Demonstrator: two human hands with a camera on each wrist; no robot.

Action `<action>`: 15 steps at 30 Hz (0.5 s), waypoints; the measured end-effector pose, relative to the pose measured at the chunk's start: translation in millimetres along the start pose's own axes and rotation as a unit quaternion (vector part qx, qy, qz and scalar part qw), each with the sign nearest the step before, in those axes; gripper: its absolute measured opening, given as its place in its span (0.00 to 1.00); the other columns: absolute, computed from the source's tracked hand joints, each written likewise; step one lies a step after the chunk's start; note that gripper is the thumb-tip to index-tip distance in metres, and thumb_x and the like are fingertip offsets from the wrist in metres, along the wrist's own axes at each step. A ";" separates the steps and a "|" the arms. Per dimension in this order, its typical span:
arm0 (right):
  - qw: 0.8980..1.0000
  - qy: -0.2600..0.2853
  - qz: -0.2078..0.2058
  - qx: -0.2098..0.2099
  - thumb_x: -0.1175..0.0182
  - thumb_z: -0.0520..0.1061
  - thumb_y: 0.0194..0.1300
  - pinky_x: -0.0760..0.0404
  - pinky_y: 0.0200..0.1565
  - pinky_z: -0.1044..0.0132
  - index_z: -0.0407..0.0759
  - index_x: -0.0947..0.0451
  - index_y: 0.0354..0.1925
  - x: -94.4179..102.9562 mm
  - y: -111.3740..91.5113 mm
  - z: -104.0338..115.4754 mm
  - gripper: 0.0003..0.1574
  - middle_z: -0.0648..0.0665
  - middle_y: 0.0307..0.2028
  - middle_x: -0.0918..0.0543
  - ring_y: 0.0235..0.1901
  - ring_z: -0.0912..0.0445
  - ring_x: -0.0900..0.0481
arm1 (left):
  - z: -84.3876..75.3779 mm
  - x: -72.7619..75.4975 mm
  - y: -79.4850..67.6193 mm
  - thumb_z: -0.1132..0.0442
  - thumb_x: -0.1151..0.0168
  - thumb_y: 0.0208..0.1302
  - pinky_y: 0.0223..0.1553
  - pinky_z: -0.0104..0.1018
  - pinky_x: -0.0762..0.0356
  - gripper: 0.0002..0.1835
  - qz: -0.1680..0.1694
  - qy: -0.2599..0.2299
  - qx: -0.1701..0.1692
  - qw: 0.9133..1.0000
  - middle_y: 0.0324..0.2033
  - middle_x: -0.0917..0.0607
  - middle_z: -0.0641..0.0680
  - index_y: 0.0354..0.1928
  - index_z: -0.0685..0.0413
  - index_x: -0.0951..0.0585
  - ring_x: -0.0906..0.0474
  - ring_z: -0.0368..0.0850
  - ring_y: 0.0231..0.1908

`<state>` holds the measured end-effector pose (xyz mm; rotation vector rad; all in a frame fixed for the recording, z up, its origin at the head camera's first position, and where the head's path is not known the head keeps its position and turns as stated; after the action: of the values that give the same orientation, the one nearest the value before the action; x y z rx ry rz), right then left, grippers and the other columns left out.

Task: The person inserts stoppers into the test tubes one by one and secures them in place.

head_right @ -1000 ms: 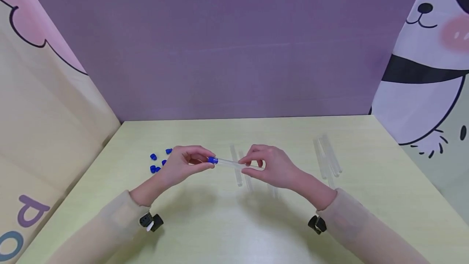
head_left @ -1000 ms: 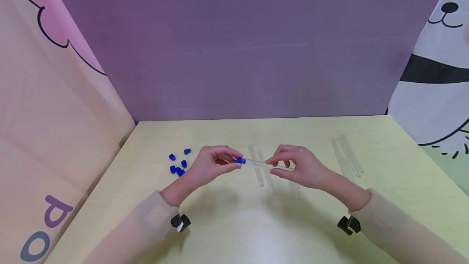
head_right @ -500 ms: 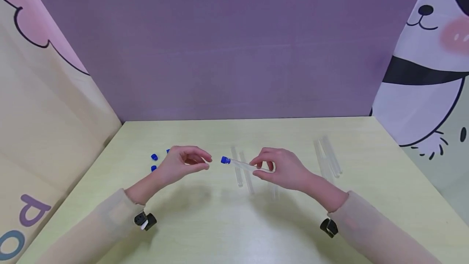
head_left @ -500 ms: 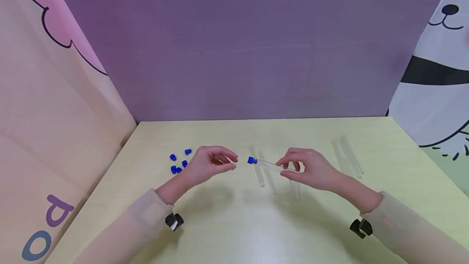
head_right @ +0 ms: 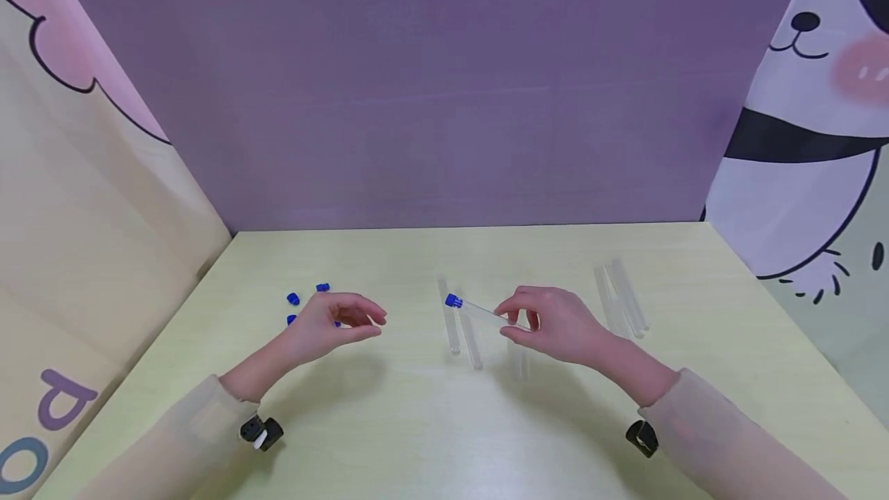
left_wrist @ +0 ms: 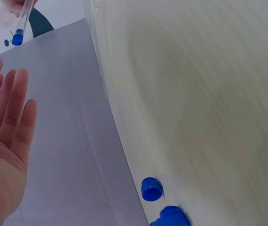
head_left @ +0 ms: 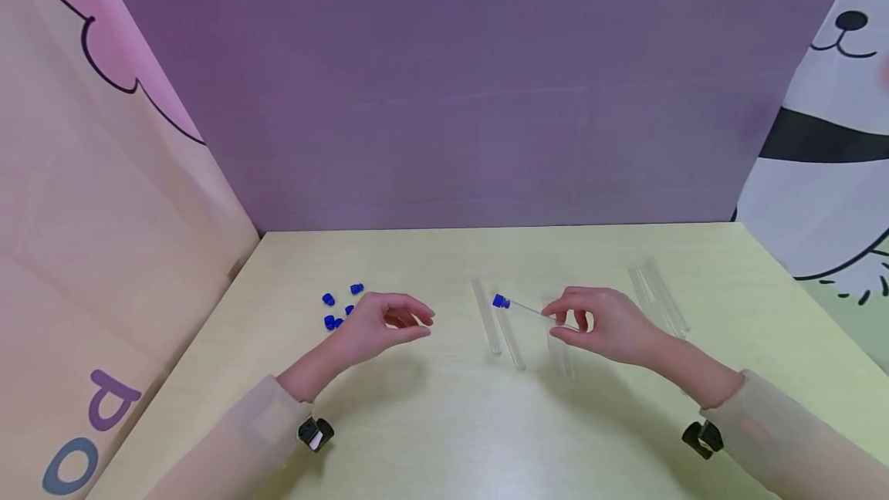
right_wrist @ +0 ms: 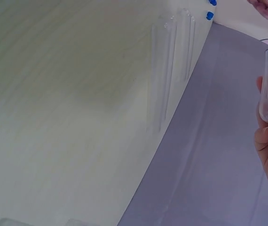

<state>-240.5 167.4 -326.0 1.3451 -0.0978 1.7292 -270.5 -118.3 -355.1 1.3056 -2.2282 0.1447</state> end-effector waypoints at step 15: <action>0.999 -0.023 0.003 -0.048 0.29 0.37 0.55 0.31 0.21 0.72 0.44 0.16 0.42 12.0 -21.1 -28.6 0.14 0.64 0.29 0.24 0.22 0.68 0.31 | 8.8 13.6 -9.1 0.65 0.29 0.58 0.38 0.35 0.19 0.11 -0.007 0.038 -0.003 0.999 0.36 0.13 0.49 0.44 0.58 0.15 0.18 0.44 0.34</action>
<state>-246.7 202.7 -337.2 1.3166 -0.2084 1.6780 -271.6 -136.7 -357.2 1.2911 -2.1536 0.1781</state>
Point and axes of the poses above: each hand's wrist, its own y-axis towards the middle knuckle, its own x-axis out of the back of the hand, z = x × y, the point moved 7 cm from there along y, towards the middle knuckle
